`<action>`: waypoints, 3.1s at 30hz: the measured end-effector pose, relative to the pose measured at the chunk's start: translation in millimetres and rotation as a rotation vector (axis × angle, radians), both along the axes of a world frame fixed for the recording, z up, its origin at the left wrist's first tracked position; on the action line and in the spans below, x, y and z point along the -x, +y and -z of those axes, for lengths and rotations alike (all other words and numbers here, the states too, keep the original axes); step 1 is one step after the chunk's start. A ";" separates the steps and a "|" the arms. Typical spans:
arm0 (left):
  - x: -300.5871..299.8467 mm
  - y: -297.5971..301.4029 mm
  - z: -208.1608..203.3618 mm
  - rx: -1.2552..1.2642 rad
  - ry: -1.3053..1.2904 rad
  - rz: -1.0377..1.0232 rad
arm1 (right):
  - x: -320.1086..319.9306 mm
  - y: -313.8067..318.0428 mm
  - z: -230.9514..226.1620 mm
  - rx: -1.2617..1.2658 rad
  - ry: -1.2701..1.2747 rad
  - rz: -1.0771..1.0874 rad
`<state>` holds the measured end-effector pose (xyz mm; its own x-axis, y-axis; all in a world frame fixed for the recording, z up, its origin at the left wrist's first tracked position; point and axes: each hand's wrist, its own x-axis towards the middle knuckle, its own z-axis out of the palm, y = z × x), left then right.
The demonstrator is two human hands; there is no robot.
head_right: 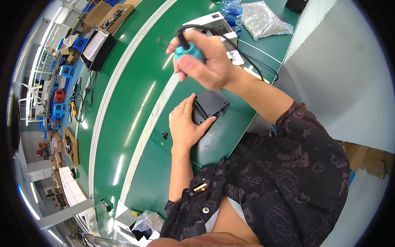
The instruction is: Assemble small plastic electronic housing components using a handheld powered tool.
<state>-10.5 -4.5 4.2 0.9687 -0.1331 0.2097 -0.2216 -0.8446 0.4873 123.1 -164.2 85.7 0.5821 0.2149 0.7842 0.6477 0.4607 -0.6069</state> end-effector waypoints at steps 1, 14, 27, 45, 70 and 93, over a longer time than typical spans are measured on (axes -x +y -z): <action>1.7 1.8 1.3 -0.016 -0.005 -0.013 | 1.7 -4.0 -5.4 -0.001 0.002 -0.007; 8.7 -6.2 -4.7 -0.009 0.067 -0.066 | -30.5 -35.5 -30.8 -0.113 0.030 0.227; 9.8 -3.1 -3.9 -0.018 0.058 -0.037 | 41.8 13.3 -17.7 0.051 -0.006 0.076; 4.0 -2.0 -5.0 -0.022 0.080 -0.022 | 22.0 46.5 17.7 -0.010 -0.028 -0.009; -57.9 26.3 -14.7 0.121 0.076 -0.128 | 13.8 -41.3 -17.9 -0.328 0.109 0.080; 49.0 48.3 -44.8 0.076 0.441 -0.162 | -20.1 -37.4 -27.1 -0.199 -0.068 0.292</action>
